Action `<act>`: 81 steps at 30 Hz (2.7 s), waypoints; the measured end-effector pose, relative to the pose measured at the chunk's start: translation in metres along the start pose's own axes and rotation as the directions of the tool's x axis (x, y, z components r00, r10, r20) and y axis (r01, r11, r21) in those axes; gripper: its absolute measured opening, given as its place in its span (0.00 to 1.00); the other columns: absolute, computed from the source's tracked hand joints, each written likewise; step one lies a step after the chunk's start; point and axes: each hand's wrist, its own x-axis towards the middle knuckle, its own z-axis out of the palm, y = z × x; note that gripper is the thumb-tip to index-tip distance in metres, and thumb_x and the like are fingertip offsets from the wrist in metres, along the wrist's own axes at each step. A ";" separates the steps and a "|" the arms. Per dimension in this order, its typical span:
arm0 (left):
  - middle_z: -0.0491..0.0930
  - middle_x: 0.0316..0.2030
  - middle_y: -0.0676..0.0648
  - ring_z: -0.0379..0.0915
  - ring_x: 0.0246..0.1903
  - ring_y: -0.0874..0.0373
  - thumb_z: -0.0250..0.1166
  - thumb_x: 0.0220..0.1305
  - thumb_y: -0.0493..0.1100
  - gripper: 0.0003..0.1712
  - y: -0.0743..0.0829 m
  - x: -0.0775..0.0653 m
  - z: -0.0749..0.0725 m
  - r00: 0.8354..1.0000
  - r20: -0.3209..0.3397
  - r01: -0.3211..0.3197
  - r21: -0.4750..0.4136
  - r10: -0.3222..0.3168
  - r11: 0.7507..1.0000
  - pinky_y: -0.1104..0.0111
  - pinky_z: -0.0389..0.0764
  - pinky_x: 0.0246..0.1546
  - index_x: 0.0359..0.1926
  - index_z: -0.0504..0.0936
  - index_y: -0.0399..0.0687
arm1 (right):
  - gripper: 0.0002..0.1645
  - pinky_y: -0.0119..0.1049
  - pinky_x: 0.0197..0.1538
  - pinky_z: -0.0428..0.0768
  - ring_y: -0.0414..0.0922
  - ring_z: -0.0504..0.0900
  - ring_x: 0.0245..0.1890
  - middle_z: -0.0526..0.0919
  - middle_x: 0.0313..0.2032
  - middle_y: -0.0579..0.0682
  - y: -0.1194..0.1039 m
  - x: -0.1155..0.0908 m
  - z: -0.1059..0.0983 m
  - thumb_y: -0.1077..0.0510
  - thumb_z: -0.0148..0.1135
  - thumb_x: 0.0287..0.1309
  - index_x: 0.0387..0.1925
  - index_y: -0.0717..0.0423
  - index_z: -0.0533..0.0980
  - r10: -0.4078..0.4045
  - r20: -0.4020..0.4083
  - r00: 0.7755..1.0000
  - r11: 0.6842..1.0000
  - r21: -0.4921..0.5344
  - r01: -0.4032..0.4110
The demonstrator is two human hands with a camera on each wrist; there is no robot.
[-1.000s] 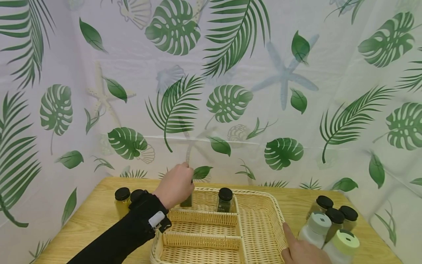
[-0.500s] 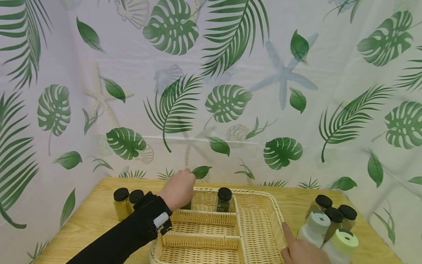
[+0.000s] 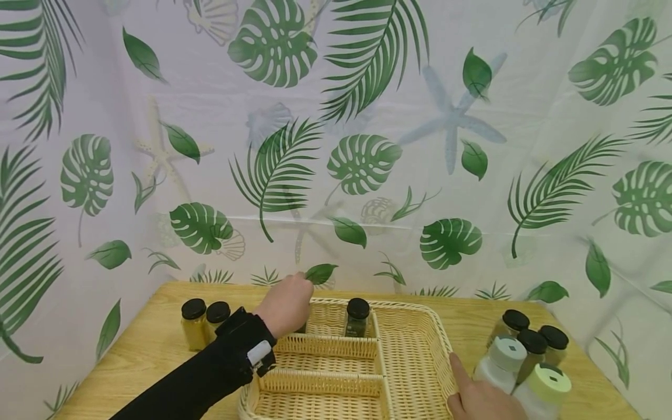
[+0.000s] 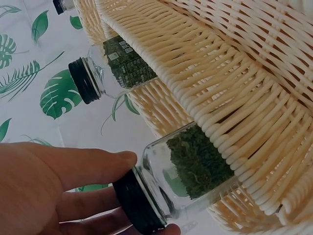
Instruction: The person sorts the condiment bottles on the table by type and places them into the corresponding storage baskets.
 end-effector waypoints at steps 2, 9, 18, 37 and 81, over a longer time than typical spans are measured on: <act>0.79 0.29 0.44 0.70 0.24 0.58 0.67 0.60 0.29 0.05 0.001 0.000 0.001 1.000 0.003 0.003 0.017 -0.003 1.000 0.65 0.78 0.27 0.29 0.87 0.39 | 0.42 0.34 0.19 0.56 0.40 0.58 0.11 0.69 0.11 0.46 0.000 0.000 0.000 0.55 0.54 0.63 0.74 0.68 0.56 0.001 0.003 1.000 1.000 -0.006 -0.001; 0.80 0.31 0.44 0.70 0.25 0.58 0.68 0.60 0.31 0.03 0.001 -0.001 0.002 1.000 0.006 0.001 0.059 -0.002 0.998 0.66 0.78 0.28 0.31 0.87 0.39 | 0.42 0.34 0.18 0.56 0.40 0.58 0.11 0.70 0.11 0.46 0.000 0.001 0.001 0.55 0.54 0.63 0.74 0.67 0.56 0.002 -0.001 1.000 1.000 -0.012 -0.002; 0.79 0.29 0.44 0.70 0.24 0.58 0.68 0.59 0.32 0.03 0.002 -0.004 0.001 1.000 0.015 -0.002 0.022 0.002 1.000 0.65 0.75 0.25 0.29 0.85 0.39 | 0.42 0.34 0.19 0.55 0.40 0.57 0.11 0.69 0.11 0.46 0.001 0.000 0.002 0.56 0.54 0.63 0.74 0.67 0.56 -0.005 -0.014 1.000 1.000 0.003 0.005; 0.78 0.31 0.44 0.74 0.29 0.53 0.72 0.59 0.40 0.08 0.003 -0.006 0.001 1.000 -0.022 -0.005 0.033 0.006 0.999 0.62 0.77 0.29 0.30 0.82 0.41 | 0.42 0.34 0.18 0.54 0.40 0.55 0.11 0.68 0.10 0.46 0.005 0.001 0.005 0.57 0.53 0.62 0.75 0.67 0.56 -0.017 -0.024 1.000 0.999 0.028 0.018; 0.82 0.43 0.41 0.79 0.39 0.46 0.63 0.67 0.46 0.15 -0.074 -0.075 -0.030 0.932 -0.282 0.212 -0.082 -0.226 0.974 0.62 0.77 0.26 0.45 0.85 0.40 | 0.41 0.33 0.18 0.55 0.40 0.58 0.10 0.70 0.11 0.46 0.008 0.005 0.006 0.55 0.55 0.63 0.74 0.63 0.57 0.010 -0.018 1.000 1.000 0.021 -0.010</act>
